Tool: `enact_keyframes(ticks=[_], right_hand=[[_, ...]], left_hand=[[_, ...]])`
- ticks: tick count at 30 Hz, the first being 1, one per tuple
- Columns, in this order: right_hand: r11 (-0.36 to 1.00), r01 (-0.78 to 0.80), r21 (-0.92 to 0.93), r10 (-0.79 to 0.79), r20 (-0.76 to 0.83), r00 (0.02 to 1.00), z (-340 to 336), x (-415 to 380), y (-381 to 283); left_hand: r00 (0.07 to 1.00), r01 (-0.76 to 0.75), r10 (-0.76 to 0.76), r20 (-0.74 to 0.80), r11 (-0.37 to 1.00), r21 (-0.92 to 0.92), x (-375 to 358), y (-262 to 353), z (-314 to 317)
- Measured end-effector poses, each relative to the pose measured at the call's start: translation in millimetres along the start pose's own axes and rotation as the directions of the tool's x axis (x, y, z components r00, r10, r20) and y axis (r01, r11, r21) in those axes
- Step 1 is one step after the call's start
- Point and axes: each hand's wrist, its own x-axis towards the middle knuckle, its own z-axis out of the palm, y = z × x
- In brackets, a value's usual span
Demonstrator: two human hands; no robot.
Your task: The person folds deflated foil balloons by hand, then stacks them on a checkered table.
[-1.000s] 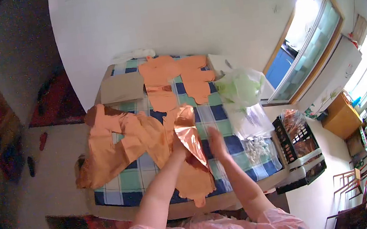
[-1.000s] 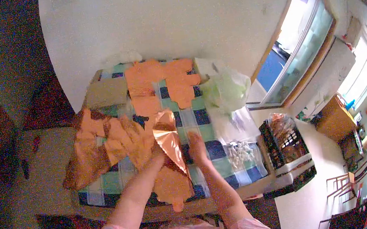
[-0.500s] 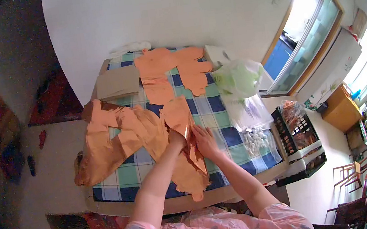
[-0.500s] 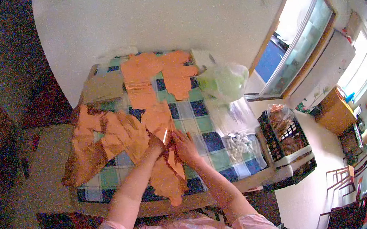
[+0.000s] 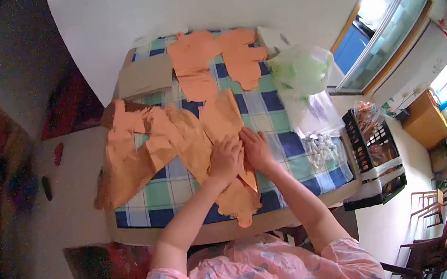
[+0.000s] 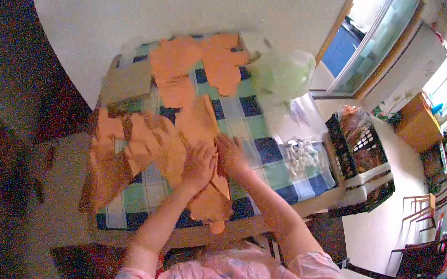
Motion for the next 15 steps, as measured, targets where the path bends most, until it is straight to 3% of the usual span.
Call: enact_keyframes(ticks=[3,7,10,15], right_hand=[[0.998,-0.034,0.045,0.032,0.06,0.998,1,4,6],[0.982,0.073,0.176,-0.08,0.028,0.996,-10,-9,8],[0.935,0.005,0.356,-0.004,-0.002,1.0,-42,-33,-11],[0.927,0.1,0.36,-0.142,0.092,0.986,-60,-85,-8]], left_hand=[[0.996,0.028,-0.031,0.08,0.999,0.046,-20,6,11],[0.996,0.032,-0.04,0.085,0.995,0.096,-22,6,14],[0.993,-0.007,-0.01,0.116,0.99,0.139,-22,5,16],[0.997,0.017,-0.023,0.072,0.996,0.085,-20,7,13]])
